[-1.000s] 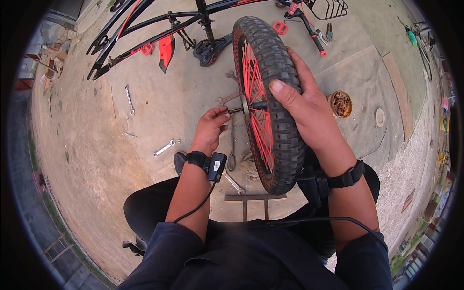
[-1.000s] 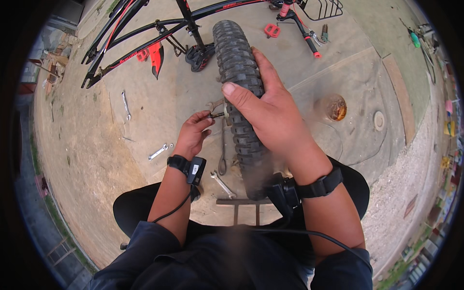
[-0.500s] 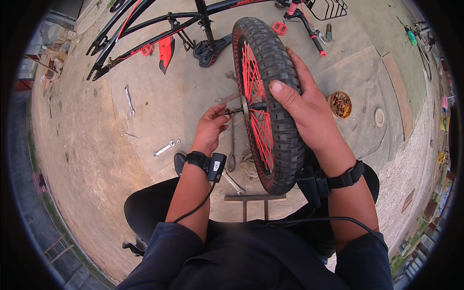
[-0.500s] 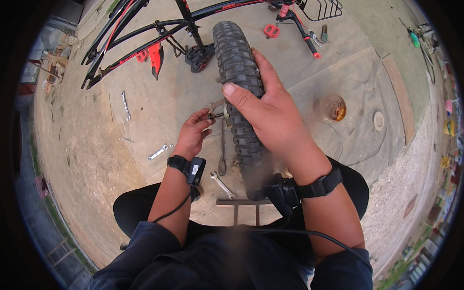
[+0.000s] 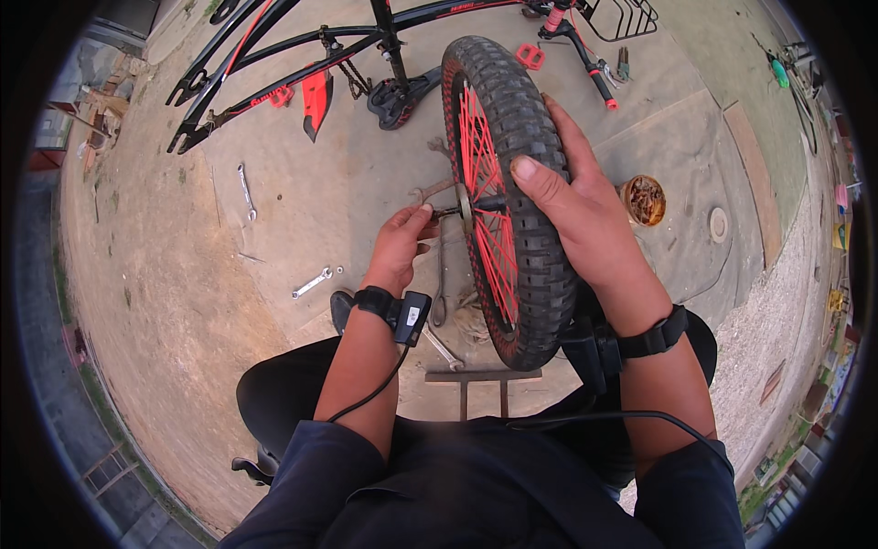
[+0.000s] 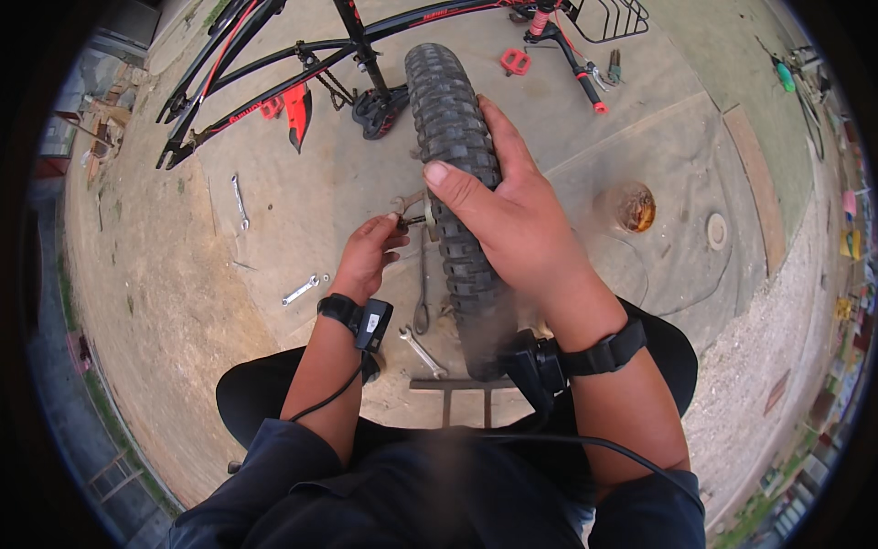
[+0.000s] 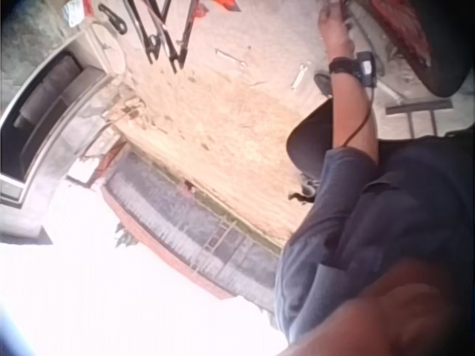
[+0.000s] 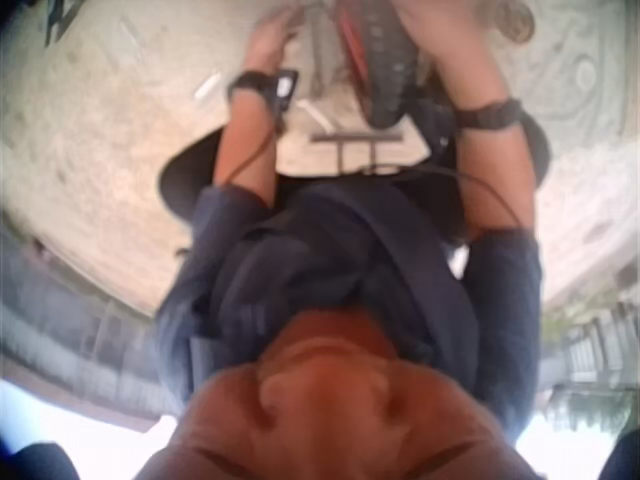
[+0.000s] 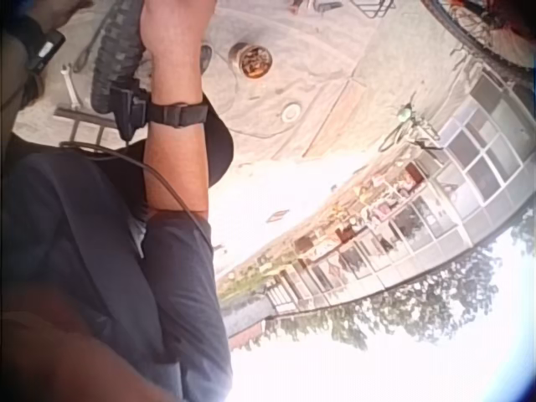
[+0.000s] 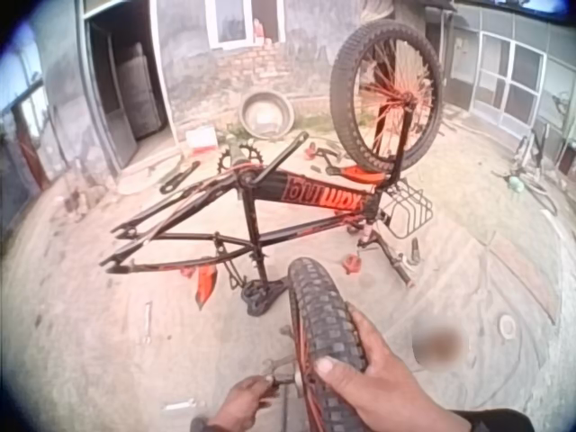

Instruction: The person retrieves a thin metal tool from a red bucket and walks to a bicycle. They use the tool to adjust the hub of the rear wheel, then insert a small metal piece into the hub. The person picks up a wrench and tightens the hub nut, then rotates the wheel to check alignment.

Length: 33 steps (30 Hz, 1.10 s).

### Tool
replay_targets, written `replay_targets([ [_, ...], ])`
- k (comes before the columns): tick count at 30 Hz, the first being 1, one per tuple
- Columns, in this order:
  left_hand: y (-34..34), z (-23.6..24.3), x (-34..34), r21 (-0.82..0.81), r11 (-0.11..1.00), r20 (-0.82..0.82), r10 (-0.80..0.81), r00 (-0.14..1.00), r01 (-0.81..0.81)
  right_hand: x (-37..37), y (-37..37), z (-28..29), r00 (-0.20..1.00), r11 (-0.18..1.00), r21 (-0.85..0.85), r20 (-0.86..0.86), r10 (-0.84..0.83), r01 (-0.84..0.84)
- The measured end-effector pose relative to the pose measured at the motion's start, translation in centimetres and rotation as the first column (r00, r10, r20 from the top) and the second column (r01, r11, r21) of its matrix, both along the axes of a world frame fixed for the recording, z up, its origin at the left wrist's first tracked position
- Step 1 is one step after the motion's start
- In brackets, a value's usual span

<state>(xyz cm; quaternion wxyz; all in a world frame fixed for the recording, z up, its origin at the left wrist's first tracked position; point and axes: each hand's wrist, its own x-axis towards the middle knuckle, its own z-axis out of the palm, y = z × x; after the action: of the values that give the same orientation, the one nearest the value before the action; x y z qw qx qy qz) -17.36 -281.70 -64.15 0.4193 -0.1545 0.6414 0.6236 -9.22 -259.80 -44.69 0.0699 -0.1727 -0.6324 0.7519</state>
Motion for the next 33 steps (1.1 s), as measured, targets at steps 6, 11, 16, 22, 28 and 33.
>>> replay_targets([
  [6,0.1,-0.7,0.5,0.029,0.999,-0.116,-0.017,0.993,0.02,-0.1,0.0,0.1,1.0,1.0,-0.004,-0.004,0.001,-0.001],
  [11,0.5,0.1,0.3,0.008,0.999,-0.049,0.033,0.998,-0.033,0.0,0.2,-0.1,1.0,1.0,0.02,0.001,-0.002,0.002],
  [16,0.0,-0.5,0.4,0.014,0.999,-0.043,-0.032,0.999,0.033,0.0,0.0,0.1,1.0,1.0,0.006,-0.007,0.006,-0.006],
  [22,0.2,0.4,0.5,0.041,0.998,-0.098,0.048,0.994,-0.044,-0.1,-0.2,0.0,1.0,1.0,-0.028,-0.005,-0.006,0.006],
  [28,-0.1,-0.8,0.7,0.021,0.998,-0.105,-0.052,0.993,0.054,0.0,-0.4,0.2,1.0,0.999,-0.047,-0.008,-0.007,0.007],
  [33,0.7,-0.2,0.9,0.023,1.0,-0.139,0.0,0.99,0.003,0.1,0.3,-0.1,1.0,0.999,-0.051,-0.006,-0.003,0.003],
])
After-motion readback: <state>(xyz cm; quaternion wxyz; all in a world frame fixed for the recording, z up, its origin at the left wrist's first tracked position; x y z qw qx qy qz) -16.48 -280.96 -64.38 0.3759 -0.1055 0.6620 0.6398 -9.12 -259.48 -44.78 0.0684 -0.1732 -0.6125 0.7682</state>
